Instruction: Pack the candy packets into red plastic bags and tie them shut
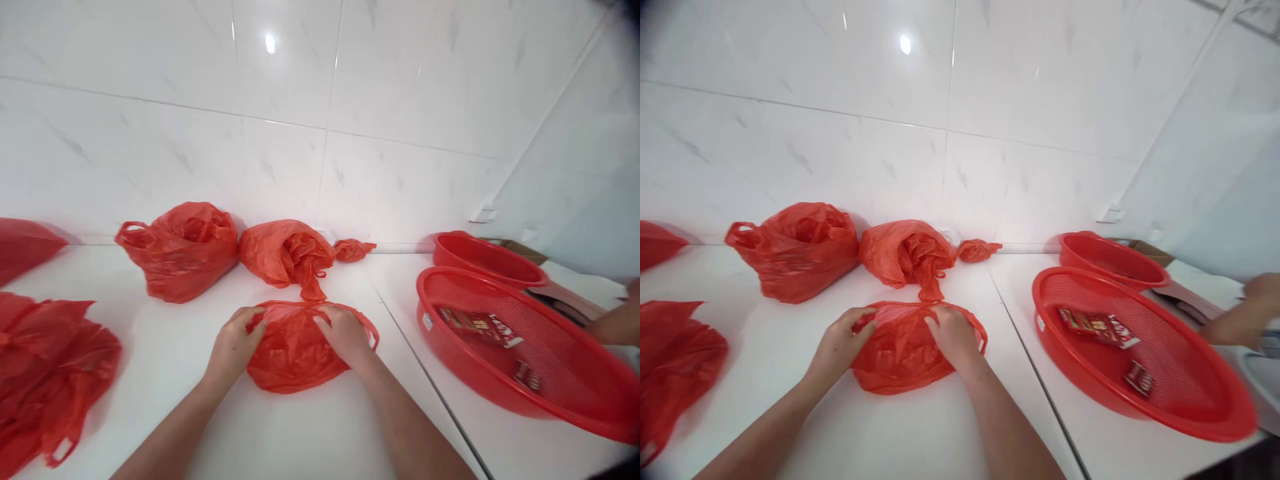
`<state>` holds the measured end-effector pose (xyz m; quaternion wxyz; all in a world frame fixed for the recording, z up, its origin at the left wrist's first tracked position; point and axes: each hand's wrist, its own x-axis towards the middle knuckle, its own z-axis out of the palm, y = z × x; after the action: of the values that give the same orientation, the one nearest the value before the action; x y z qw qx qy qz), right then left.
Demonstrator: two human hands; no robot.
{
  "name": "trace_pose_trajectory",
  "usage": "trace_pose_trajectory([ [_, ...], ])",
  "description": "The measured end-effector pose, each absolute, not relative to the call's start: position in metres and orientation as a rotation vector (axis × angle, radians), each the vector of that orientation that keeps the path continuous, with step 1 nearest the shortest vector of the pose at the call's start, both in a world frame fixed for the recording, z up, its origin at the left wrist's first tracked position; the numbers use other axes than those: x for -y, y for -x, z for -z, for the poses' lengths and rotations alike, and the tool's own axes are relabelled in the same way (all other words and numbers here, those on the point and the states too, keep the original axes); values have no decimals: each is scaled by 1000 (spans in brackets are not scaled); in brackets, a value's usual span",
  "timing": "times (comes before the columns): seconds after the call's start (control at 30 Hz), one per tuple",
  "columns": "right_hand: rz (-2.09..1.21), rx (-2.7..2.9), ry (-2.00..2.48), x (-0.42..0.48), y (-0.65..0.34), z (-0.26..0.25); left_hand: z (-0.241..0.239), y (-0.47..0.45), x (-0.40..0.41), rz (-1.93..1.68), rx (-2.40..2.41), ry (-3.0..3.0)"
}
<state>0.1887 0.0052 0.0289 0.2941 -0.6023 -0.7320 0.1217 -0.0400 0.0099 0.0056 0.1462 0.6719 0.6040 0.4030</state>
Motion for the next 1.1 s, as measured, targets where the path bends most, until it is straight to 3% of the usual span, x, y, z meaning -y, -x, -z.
trace_pose_trajectory([
  [0.13,-230,1928,1254,24,-182,-50,3,41,-16,-1238,-1691,-1727],
  [0.27,-11,1653,1178,54,-212,-73,1,45,-14,-1181,-1604,-1454],
  [0.47,575,1374,1770,84,-323,-81,-10,40,-7,-1247,-1219,-1073],
  [0.67,243,1599,2453,125,-366,-57,-14,36,-5,-1332,-1074,-853],
  [1.1,230,1796,2212,165,-357,-22,-9,38,-8,-1343,-1062,-789],
])
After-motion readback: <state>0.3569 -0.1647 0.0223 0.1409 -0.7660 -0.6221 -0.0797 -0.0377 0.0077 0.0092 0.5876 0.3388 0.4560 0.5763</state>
